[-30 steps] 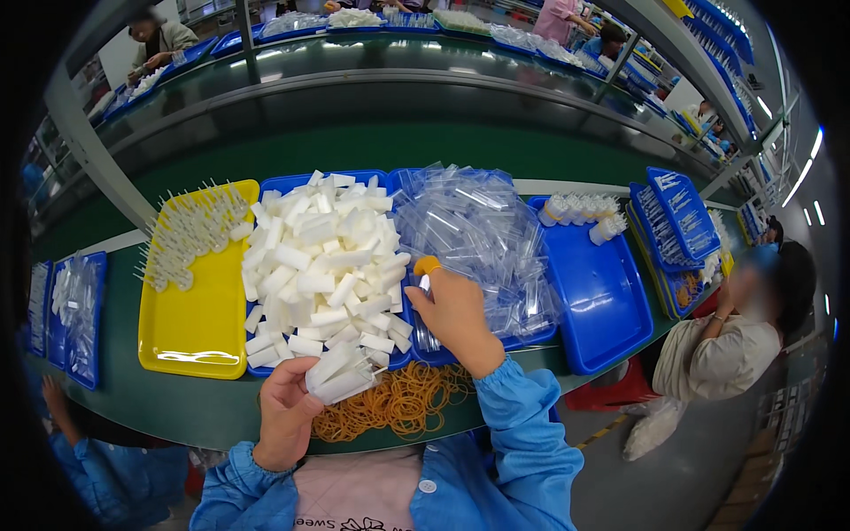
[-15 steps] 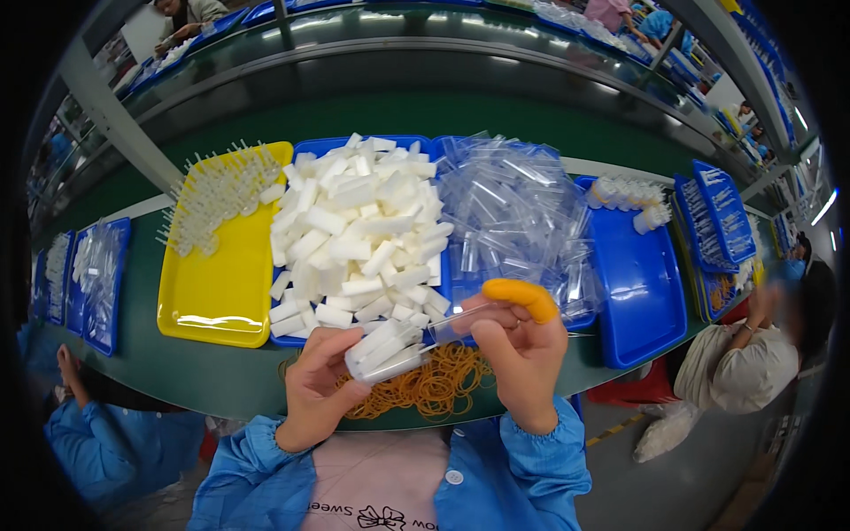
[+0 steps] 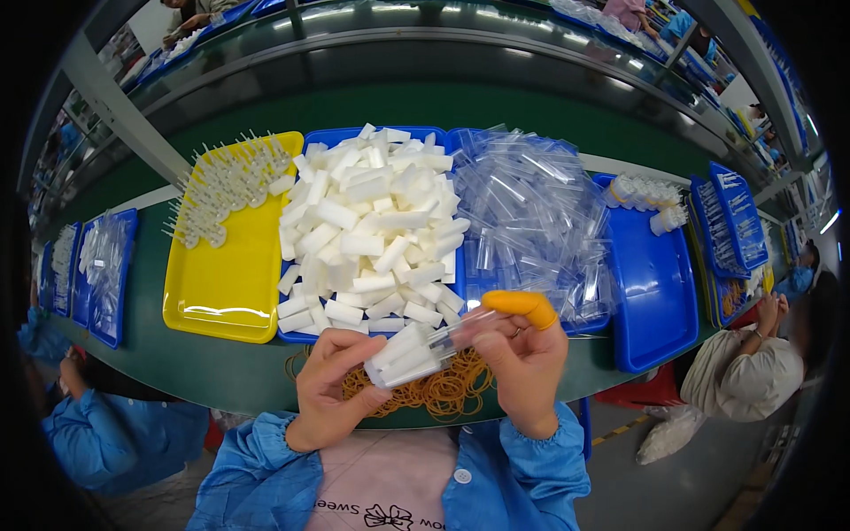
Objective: The person assembles small white plastic components by inserting them into clear plastic sleeves and securing them with rubber bands. They use a yellow-handled tool to tighten the bands and a pair of scissors to trim the excess. The finished units are placed into a yellow tray on the assembly line.
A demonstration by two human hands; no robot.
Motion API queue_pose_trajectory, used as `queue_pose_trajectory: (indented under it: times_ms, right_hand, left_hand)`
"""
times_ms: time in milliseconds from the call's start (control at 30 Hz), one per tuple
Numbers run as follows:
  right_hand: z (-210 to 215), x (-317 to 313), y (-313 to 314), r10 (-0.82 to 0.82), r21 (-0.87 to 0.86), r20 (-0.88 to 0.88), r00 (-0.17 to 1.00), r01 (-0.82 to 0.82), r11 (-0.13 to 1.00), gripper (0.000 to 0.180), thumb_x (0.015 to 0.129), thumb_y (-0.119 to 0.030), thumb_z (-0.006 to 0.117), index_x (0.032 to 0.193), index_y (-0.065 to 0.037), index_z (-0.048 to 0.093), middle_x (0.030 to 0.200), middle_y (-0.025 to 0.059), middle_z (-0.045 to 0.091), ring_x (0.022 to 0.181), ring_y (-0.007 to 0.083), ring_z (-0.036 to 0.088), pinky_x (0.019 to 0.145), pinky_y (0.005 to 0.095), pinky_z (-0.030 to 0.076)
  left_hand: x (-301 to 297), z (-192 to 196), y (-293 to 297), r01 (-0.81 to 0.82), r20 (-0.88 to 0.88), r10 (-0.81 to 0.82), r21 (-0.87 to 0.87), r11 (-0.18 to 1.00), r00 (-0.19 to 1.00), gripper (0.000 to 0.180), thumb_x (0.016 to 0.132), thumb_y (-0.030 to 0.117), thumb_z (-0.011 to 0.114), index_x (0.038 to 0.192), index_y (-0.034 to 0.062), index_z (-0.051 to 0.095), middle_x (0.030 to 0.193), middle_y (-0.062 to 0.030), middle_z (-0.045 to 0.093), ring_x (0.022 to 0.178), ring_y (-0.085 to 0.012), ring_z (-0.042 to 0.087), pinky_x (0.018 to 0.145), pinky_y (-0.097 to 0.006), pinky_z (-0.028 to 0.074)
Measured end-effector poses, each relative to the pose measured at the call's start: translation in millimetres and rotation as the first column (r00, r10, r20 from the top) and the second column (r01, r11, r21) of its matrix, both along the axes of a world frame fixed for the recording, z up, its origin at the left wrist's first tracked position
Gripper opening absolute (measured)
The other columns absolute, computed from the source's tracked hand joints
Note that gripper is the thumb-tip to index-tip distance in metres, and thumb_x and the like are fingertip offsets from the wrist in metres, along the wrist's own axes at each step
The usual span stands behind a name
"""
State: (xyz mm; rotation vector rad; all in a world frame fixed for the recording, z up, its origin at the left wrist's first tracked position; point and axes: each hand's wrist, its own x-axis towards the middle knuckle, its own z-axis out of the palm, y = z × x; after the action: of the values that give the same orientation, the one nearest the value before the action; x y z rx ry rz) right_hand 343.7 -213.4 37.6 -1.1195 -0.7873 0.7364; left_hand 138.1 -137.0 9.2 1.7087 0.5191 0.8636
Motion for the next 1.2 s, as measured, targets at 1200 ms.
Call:
queue_pose_trajectory:
  times_ms: [1200]
  right_hand:
    - [2, -8, -9, -0.080, 0.004, 0.430, 0.899, 0.087, 0.996, 0.021, 0.068, 0.001, 0.065, 0.089, -0.002, 0.063, 0.091, 0.0068, 0.060, 0.104, 0.0240, 0.049, 0.096, 0.0404, 0.036]
  left_hand:
    - [7, 9, 6, 0.267, 0.386, 0.008, -0.652, 0.710, 0.923, 0.037, 0.079, 0.002, 0.070, 0.111, -0.0022, 0.054, 0.115, -0.0106, 0.049, 0.106, -0.0186, 0.055, 0.091, -0.031, 0.046]
